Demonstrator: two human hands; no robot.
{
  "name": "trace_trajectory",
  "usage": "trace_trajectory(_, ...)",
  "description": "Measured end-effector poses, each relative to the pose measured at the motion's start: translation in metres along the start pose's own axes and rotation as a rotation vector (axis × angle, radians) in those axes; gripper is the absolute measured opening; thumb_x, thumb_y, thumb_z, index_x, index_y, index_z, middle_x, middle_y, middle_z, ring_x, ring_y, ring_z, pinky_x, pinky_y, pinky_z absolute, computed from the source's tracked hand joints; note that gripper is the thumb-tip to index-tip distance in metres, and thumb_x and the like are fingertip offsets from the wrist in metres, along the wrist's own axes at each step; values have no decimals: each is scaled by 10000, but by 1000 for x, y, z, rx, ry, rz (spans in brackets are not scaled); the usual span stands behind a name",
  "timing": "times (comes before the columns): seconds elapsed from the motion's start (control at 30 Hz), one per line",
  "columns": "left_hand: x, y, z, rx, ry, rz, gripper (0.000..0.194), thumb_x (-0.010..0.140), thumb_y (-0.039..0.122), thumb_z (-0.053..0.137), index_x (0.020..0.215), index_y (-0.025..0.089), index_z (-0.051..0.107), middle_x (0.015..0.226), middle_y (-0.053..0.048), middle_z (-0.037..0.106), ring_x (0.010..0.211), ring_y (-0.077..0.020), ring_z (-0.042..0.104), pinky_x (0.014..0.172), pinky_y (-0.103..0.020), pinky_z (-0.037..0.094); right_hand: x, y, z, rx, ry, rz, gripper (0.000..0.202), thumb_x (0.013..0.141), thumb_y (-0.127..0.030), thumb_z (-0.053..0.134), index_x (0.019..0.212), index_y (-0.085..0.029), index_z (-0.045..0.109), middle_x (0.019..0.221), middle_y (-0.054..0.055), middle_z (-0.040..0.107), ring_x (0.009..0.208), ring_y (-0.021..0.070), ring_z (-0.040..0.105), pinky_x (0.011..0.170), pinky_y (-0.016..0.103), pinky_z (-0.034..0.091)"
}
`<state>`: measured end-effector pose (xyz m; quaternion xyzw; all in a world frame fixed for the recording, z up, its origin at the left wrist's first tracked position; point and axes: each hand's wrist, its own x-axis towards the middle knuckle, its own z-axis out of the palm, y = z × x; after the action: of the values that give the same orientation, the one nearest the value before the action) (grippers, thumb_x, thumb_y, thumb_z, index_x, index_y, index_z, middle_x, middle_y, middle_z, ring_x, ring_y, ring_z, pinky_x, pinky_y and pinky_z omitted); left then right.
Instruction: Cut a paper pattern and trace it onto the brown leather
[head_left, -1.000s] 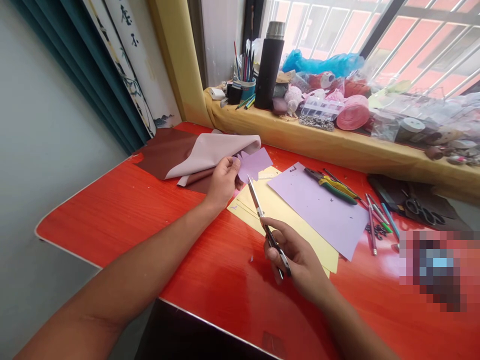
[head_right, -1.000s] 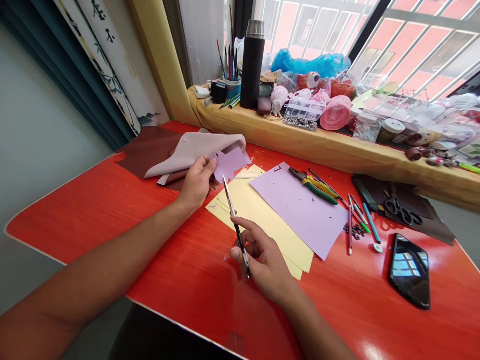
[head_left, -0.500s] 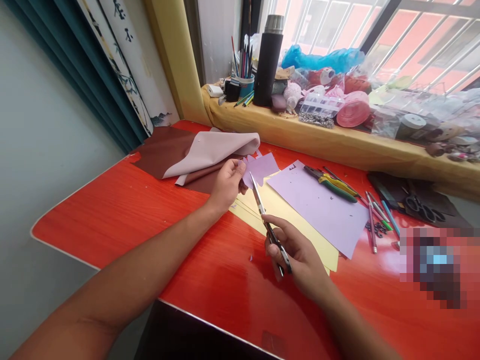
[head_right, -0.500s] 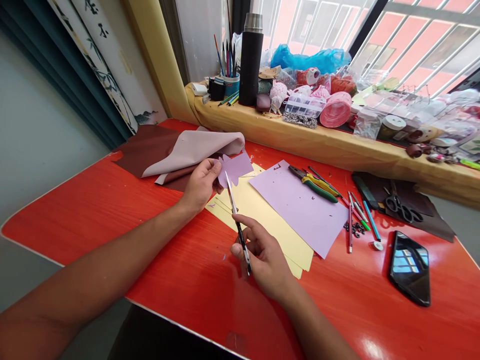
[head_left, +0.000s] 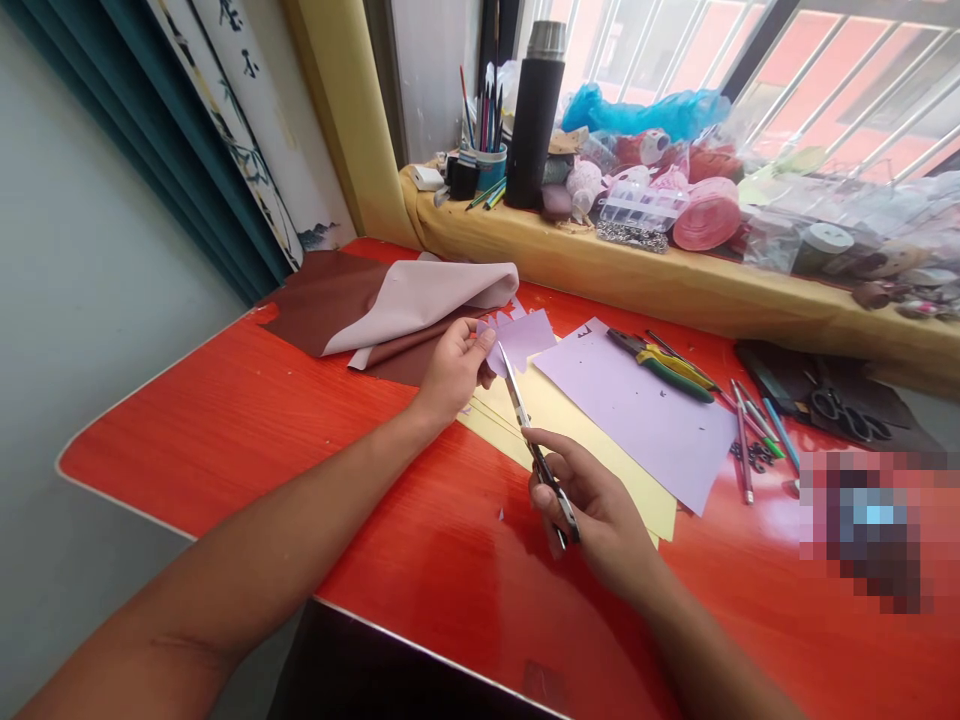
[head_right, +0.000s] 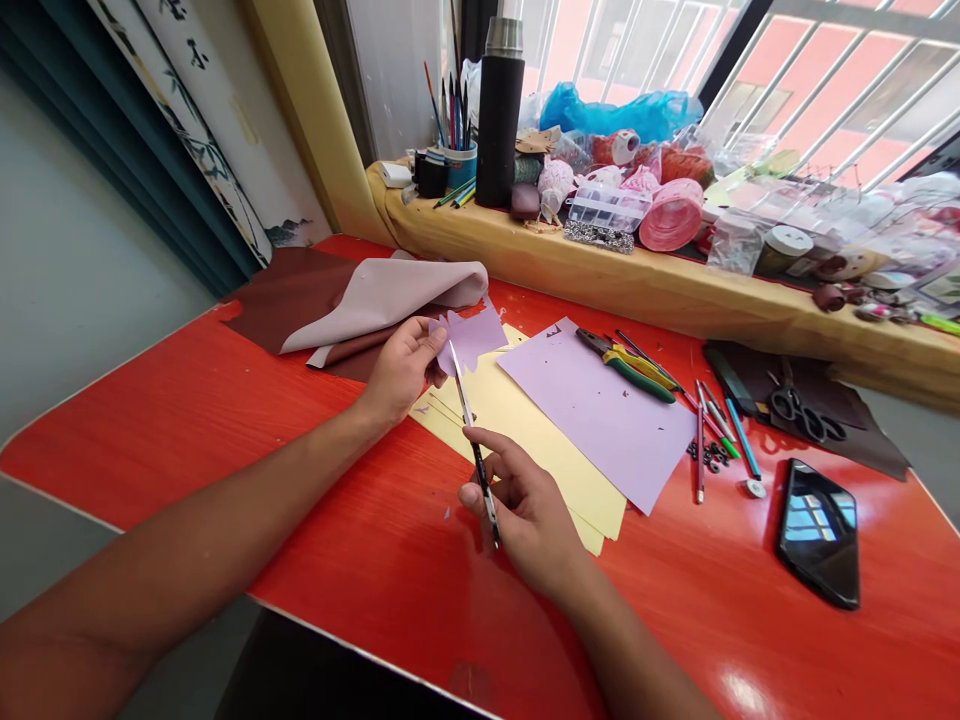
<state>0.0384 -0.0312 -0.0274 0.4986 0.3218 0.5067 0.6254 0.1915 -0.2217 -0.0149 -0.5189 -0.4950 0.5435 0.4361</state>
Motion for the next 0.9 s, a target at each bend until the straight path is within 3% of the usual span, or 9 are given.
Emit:
trace_trajectory(0.23,1,1,-1,5,4,7,243,1013,382,731,947,219,564,595,59,621,456,-84,504,448,-199,389,-1,-3,2,-5,4,12,544,1009,-556,724,1477,-295,628,820,-32,541,549,118,477,491,282,469)
trace_trajectory(0.6,5,7,-4,-45,132,14,212,1024,334,726,928,212,581,636,62,616,470,-84,526,461,-204,418,-1,1,1,-14,19,-8,557,1006,-570,731,1481,-298,630,801,-42,471,579,123,420,493,279,467)
trace_trajectory(0.9,4,10,-2,-52,153,4,278,986,392,777,913,209,582,641,65,607,480,-73,536,459,-188,409,-3,0,0,6,-12,-16,494,1016,-490,744,1469,-323,640,834,-31,549,572,116,508,506,279,473)
